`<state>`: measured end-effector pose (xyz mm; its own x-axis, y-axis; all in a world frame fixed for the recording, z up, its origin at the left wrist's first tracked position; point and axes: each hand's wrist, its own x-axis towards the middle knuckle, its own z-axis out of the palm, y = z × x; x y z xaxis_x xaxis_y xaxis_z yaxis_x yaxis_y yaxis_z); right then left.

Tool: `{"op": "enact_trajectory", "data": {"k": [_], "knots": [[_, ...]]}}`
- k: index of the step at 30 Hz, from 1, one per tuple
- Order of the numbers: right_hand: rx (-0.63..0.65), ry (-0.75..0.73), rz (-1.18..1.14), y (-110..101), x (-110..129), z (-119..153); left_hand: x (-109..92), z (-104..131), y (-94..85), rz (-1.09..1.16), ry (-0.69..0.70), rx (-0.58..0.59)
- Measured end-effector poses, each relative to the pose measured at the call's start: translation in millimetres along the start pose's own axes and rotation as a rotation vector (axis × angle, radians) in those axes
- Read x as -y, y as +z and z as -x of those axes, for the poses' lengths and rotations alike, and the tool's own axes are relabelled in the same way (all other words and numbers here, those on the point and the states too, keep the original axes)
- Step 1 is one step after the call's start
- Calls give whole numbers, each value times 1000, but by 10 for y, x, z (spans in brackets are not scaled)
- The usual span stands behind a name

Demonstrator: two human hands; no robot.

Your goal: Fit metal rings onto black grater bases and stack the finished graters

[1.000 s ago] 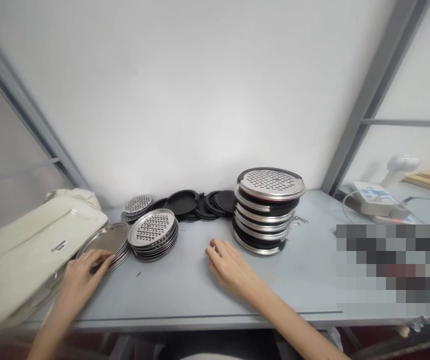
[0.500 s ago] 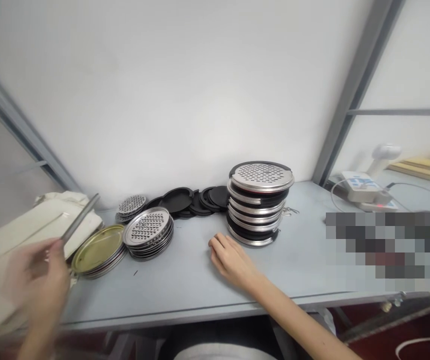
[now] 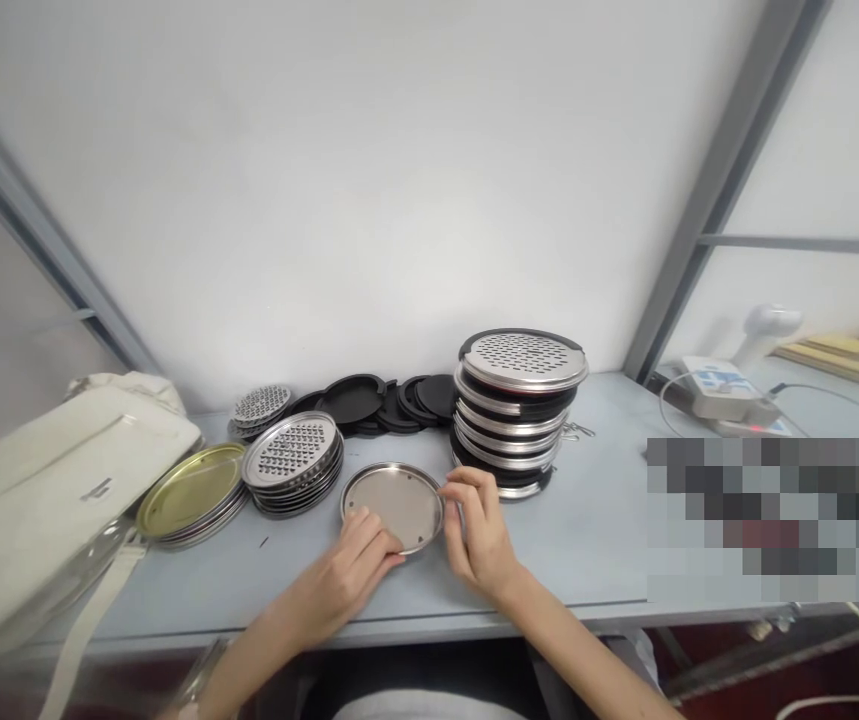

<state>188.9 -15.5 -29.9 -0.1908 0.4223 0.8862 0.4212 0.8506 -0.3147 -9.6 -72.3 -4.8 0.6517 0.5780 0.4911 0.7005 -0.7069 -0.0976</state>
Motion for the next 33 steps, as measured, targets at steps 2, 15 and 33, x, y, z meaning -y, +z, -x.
{"op": "enact_trajectory", "data": {"k": [2, 15, 33], "knots": [[59, -31, 8, 16, 9, 17, -9, 16, 51, -4, -6, 63], [295, -57, 37, 49, 37, 7, 1320, 42, -852, 123, -528, -140], [474, -29, 7, 99, 33, -21, 2793, 574, -774, -314, -604, 285]]}}
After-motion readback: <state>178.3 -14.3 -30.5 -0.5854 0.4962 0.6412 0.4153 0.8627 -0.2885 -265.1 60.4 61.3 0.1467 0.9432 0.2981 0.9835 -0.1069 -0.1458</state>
